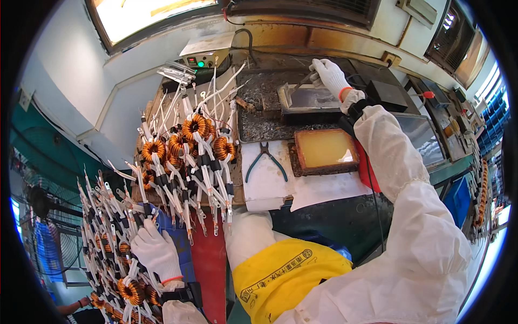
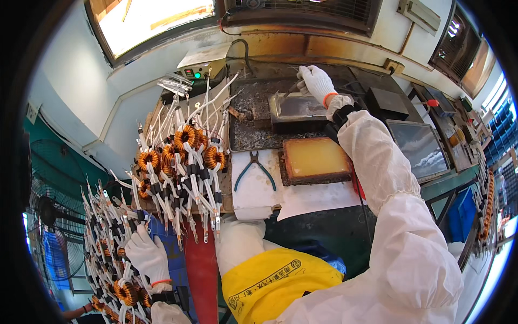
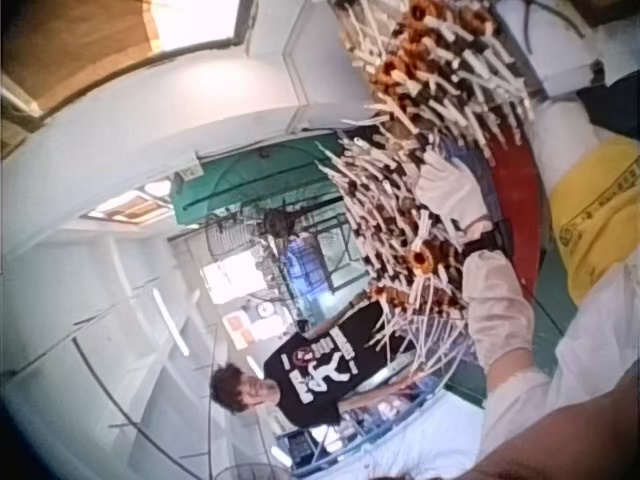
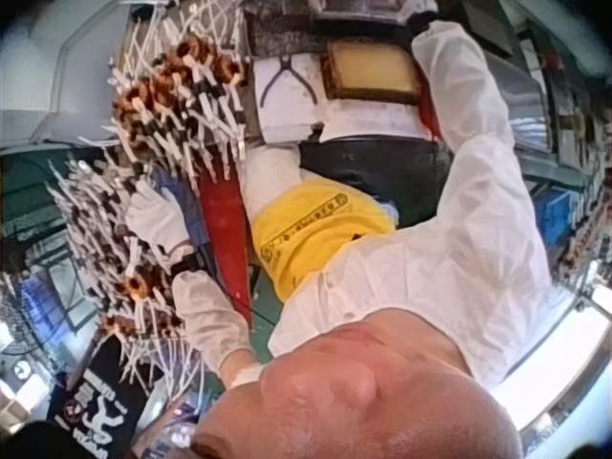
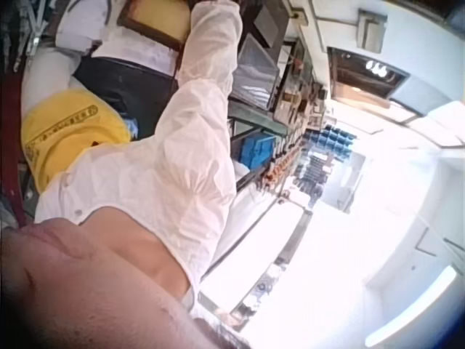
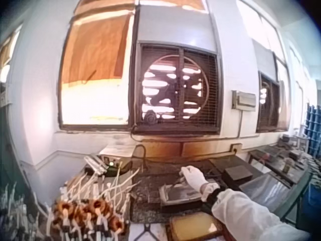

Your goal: The recorder is tinning the leads of toroidal coils by dipping them into a solder pot.

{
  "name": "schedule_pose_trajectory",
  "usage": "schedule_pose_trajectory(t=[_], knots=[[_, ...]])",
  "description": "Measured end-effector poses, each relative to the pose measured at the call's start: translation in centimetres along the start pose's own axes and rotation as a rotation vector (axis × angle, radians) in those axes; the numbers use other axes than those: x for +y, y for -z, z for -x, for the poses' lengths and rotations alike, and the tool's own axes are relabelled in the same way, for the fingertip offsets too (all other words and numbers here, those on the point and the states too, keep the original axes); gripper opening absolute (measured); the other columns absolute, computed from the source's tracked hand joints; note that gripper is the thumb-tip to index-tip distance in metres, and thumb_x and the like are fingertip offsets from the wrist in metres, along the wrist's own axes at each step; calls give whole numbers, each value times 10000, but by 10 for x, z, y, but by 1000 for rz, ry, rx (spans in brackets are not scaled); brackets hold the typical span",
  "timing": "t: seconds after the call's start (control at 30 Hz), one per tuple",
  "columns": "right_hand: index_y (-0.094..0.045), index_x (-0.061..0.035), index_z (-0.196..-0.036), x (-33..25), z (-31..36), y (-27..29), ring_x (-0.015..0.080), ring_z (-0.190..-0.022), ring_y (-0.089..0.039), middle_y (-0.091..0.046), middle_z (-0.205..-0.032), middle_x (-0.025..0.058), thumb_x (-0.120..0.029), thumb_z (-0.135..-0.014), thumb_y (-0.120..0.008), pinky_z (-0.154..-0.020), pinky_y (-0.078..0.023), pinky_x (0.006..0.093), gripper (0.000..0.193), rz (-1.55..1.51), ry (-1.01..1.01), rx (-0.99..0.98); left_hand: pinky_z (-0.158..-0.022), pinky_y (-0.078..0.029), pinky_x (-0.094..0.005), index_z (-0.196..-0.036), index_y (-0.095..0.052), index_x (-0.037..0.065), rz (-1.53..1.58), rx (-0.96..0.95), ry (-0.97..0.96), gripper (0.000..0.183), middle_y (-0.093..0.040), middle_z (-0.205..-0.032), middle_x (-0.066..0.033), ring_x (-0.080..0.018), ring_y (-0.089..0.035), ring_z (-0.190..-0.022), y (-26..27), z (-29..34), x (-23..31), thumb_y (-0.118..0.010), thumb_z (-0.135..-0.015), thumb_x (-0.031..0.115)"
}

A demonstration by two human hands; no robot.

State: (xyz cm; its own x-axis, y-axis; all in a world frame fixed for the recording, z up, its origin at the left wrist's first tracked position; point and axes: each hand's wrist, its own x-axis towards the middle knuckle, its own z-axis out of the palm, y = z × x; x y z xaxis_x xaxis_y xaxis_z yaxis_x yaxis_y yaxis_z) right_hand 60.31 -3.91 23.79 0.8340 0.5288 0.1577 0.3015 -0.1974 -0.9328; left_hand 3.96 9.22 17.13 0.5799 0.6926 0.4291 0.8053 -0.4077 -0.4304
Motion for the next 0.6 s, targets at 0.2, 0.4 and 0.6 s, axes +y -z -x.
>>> schedule_pose_trajectory(t=[0.2, 0.4, 0.6], knots=[[-598, 12, -975, 7, -3, -1, 186, -609, -646, -670, -756, 118, -356, -991, -479, -585, -545, 313, 387, 11, -27, -25, -895, -408, -393, -1281, -459, 48, 12, -2, -8, 610, -490, -950, -86, -261, -528, -898, 0, -1, 2, -702, -774, 285], [-601, 18, -968, 13, -5, 1, 197, -606, -654, -671, -753, 125, -356, -984, -487, -583, -549, 320, 391, 36, -22, -11, -891, -409, -395, -1275, -463, 49, 2, -56, 27, 612, -489, -943, -87, -264, -531, -889, 6, -1, 3, -710, -765, 280], [-600, 19, -971, 20, -3, 9, 204, -606, -660, -672, -755, 129, -344, -979, -495, -579, -556, 325, 378, -1, -78, -19, -865, -411, -384, -1272, -463, 53, -20, -15, 5, 615, -487, -928, -84, -264, -529, -880, 0, -1, 1, -709, -757, 283]])
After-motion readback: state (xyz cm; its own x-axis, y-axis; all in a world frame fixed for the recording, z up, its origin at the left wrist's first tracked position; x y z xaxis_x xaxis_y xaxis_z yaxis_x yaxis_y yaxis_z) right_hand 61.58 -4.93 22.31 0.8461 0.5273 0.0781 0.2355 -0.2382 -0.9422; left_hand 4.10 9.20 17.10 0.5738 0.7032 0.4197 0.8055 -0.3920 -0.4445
